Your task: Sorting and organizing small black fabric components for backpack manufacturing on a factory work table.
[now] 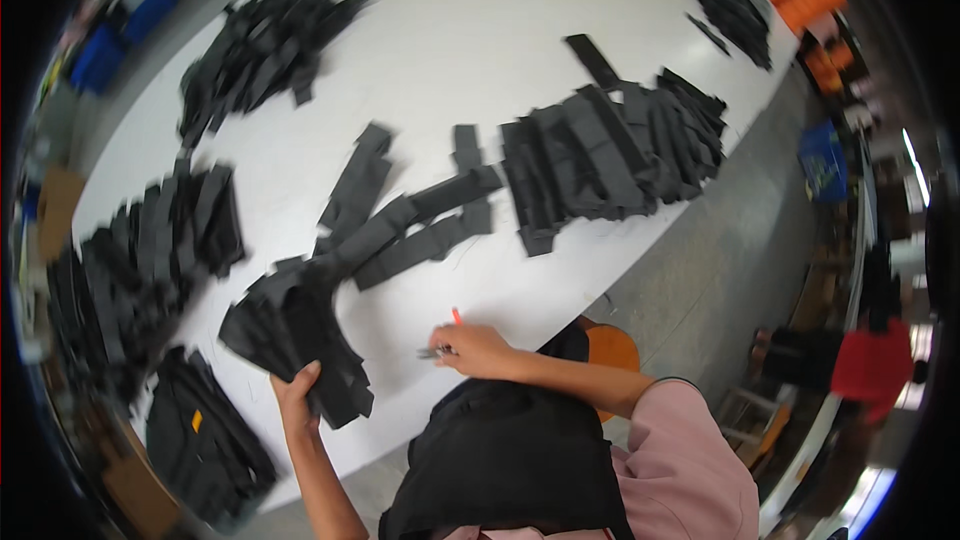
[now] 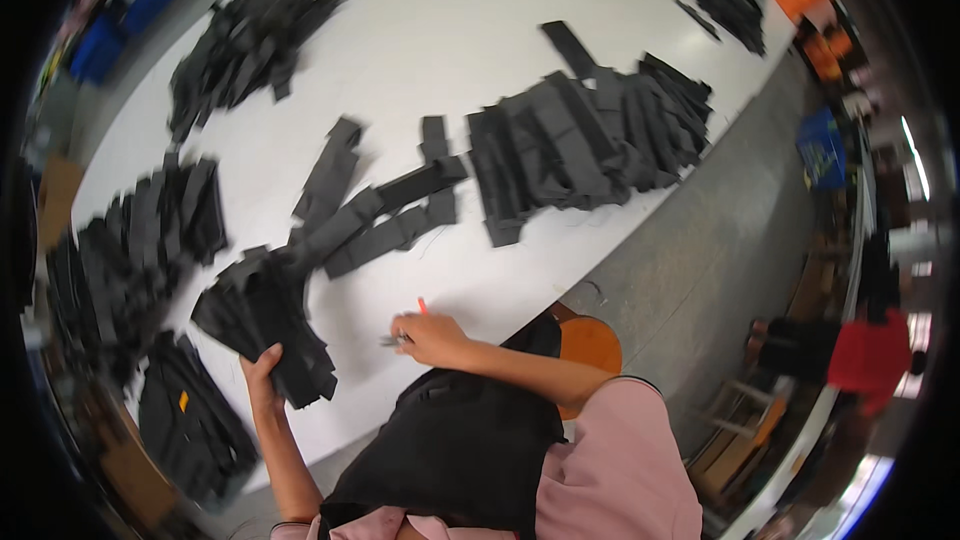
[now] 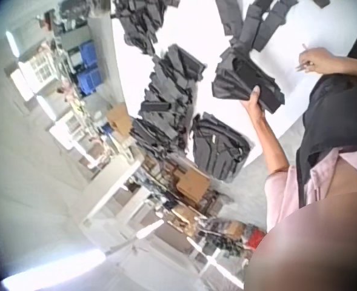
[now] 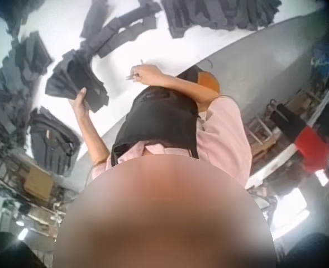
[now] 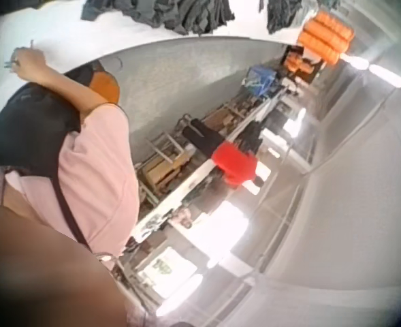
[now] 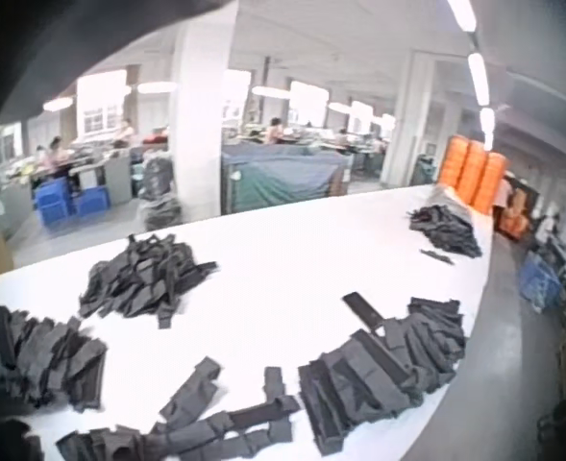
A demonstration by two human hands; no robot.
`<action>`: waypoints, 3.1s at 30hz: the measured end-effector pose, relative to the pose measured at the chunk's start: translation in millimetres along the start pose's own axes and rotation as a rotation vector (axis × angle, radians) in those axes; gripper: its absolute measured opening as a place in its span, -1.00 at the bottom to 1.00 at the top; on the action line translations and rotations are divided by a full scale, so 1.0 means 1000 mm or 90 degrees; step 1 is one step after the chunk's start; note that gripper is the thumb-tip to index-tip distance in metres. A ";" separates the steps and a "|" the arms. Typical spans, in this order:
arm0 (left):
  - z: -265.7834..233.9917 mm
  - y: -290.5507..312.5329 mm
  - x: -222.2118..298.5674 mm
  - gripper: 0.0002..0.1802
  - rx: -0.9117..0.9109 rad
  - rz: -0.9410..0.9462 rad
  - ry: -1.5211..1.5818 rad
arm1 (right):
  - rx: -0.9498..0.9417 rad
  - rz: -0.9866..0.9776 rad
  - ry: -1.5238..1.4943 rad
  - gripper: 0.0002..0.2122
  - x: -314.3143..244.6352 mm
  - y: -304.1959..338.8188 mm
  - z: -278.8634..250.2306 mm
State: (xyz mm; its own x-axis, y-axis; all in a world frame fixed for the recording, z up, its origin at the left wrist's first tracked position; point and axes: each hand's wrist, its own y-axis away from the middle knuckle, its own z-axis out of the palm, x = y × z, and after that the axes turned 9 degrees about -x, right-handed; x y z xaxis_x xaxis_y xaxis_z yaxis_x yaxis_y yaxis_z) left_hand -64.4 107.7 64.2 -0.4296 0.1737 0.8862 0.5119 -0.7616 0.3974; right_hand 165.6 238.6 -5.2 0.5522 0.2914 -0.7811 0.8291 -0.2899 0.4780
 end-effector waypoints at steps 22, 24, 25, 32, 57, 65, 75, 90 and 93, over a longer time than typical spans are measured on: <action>0.520 -0.183 -0.035 0.02 -0.865 0.723 -1.343 | 0.163 0.275 -0.280 -0.70 0.069 0.102 0.004; 0.515 -0.185 -0.034 0.02 -0.856 0.699 -1.274 | 0.175 0.254 -0.256 -0.69 0.072 0.101 -0.002; 0.506 -0.185 -0.029 0.02 -0.844 0.673 -1.283 | 0.155 0.245 -0.254 -0.69 0.071 0.100 -0.005; 0.314 -0.182 0.005 -0.25 -0.281 0.630 -0.729 | 0.288 0.184 -0.304 -0.78 0.086 0.090 -0.017; 0.025 0.025 -0.002 -0.42 -0.038 0.051 0.042 | 0.307 -0.138 0.146 -0.39 -0.028 -0.116 -0.056; 0.002 0.032 -0.057 -0.47 -0.073 -0.341 0.303 | 0.141 0.070 -0.531 -0.72 -0.011 -0.118 -0.038; 0.052 0.028 0.159 -0.38 -0.427 0.265 0.245 | 0.338 -0.067 -0.192 -0.86 -0.019 -0.133 -0.061; -0.017 0.044 -0.111 -0.66 0.027 -0.336 0.323 | 0.168 -0.050 -0.262 -0.74 -0.011 -0.059 -0.056; 0.001 0.067 -0.138 -0.64 0.171 -0.307 0.184 | -0.048 0.091 -0.073 -0.82 -0.022 -0.039 -0.025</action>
State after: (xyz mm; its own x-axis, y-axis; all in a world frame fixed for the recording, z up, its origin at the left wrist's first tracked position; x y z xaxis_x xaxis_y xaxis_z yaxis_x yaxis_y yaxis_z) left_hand 29.9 32.8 -31.4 -0.8236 0.2542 0.5070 0.3637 -0.4491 0.8161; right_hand 123.6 266.5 3.8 0.6549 0.1456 -0.7416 0.7495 -0.2507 0.6126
